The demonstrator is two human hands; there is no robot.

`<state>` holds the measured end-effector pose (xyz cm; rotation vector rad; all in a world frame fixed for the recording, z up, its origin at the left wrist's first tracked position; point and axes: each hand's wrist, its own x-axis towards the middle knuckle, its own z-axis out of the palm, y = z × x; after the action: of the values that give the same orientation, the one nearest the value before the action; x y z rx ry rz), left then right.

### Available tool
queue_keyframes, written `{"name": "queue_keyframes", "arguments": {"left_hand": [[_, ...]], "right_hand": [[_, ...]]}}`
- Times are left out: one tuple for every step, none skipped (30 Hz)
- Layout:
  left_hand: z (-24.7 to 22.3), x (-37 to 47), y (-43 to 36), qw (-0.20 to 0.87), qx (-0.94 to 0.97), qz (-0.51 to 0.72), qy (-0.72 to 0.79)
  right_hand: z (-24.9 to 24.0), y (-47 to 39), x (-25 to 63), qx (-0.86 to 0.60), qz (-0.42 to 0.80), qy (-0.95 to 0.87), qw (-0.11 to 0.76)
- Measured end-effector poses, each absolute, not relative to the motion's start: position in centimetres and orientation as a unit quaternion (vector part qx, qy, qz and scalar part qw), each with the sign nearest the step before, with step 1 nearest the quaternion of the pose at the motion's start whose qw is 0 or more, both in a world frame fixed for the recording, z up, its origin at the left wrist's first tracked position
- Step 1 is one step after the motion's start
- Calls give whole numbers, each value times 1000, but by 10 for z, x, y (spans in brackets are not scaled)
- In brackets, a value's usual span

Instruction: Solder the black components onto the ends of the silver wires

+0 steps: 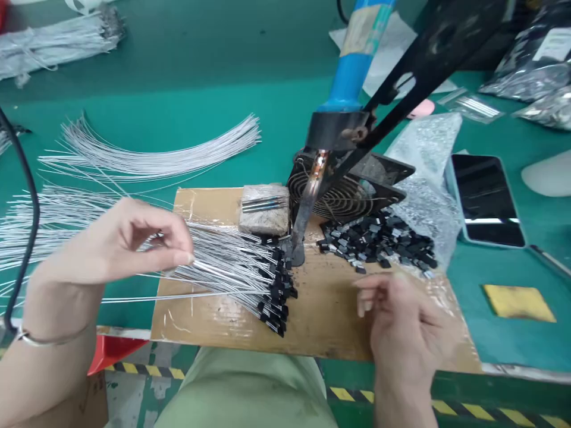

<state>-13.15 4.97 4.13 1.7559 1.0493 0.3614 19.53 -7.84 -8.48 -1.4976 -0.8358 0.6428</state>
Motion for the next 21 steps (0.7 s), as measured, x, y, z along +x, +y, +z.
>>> {"name": "queue_keyframes", "arguments": {"left_hand": [[36,-128,45,522,722,136,432],[30,-124,40,528,717,129,436],[24,-119,36,531,713,127,439],[18,-115,32,531,710,128,444],[14,-111,28,530,708,131,449],[11,-108,25,528,706,135,452],[9,-105,23,526,706,137,454],[8,-104,21,527,706,137,454],[8,-102,20,529,706,138,451],[9,-102,19,530,706,140,449],[10,-101,18,532,706,142,446],[10,-100,18,532,706,144,445],[11,-100,17,530,706,144,448],[11,-98,16,522,707,143,454],[11,-96,13,510,712,139,463],[11,-93,10,494,719,131,472],[11,-90,7,474,729,121,480],[11,-85,3,454,741,108,483],[11,-78,-2,438,754,91,480],[11,-72,-6,425,769,75,472],[11,-65,-10,414,783,62,460]], "right_hand": [[-80,-81,188,-630,312,-399,589],[-74,-83,181,-610,346,-432,566],[-68,-83,174,-588,374,-462,549],[-62,-84,167,-564,401,-487,533],[-58,-83,161,-536,432,-510,516],[-54,-82,156,-513,456,-526,502],[-51,-81,152,-502,472,-531,493],[-50,-80,149,-498,481,-532,487],[-49,-78,148,-502,480,-531,485],[-49,-77,147,-509,474,-529,487],[-50,-77,146,-515,465,-529,489],[-51,-76,146,-517,457,-532,491],[-53,-76,146,-518,450,-535,493],[-54,-75,146,-517,447,-539,492],[-56,-75,147,-516,445,-543,490],[-57,-75,147,-515,444,-549,486],[-59,-75,147,-515,441,-556,481],[-60,-75,147,-514,438,-564,475],[-61,-75,148,-513,434,-573,469],[-62,-76,148,-510,430,-583,464],[-63,-76,148,-508,426,-592,459]]}}
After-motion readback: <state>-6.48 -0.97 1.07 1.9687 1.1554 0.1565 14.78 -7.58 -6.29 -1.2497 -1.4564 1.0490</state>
